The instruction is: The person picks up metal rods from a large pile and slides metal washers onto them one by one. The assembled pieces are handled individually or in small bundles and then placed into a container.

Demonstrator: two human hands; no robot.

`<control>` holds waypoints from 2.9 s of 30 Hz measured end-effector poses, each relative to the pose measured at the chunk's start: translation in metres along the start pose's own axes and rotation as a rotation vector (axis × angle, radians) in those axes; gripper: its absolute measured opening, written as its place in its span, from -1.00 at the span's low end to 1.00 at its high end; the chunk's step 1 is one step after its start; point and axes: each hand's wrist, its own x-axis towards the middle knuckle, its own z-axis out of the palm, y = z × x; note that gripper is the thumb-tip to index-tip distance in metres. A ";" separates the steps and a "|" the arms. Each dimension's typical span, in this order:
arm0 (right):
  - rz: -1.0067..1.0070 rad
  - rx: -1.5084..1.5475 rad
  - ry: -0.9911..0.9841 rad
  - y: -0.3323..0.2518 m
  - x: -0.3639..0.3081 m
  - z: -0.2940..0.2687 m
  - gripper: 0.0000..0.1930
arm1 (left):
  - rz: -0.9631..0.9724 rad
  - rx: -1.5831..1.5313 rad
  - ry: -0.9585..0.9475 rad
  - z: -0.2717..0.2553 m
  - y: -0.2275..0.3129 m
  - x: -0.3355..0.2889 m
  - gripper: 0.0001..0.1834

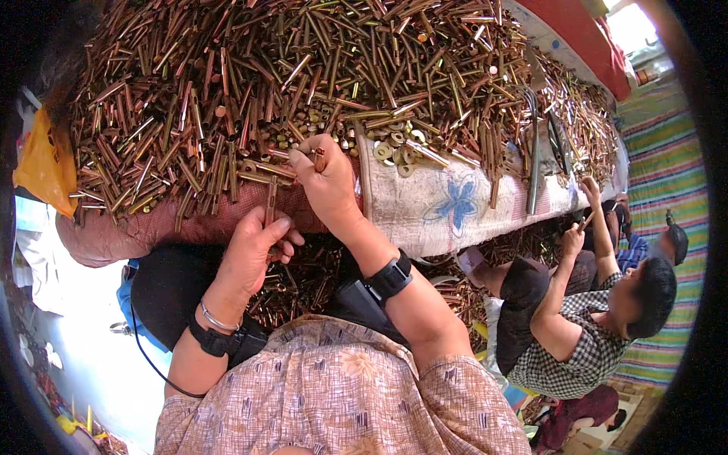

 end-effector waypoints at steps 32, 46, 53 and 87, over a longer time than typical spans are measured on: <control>0.351 0.384 -0.107 -0.027 -0.057 -0.010 -0.84 | -0.035 -0.045 -0.042 0.007 -0.001 -0.012 -0.84; -0.253 -0.674 0.207 0.017 -0.049 -0.039 -0.88 | 0.428 0.041 0.519 -0.114 0.083 -0.120 -0.83; -0.386 -0.882 0.230 0.021 -0.052 -0.028 -0.88 | 0.454 0.056 0.948 -0.212 0.066 -0.141 -0.91; -0.452 -0.957 0.279 0.027 -0.055 -0.022 -0.90 | 0.519 0.067 1.167 -0.236 0.071 -0.127 -0.93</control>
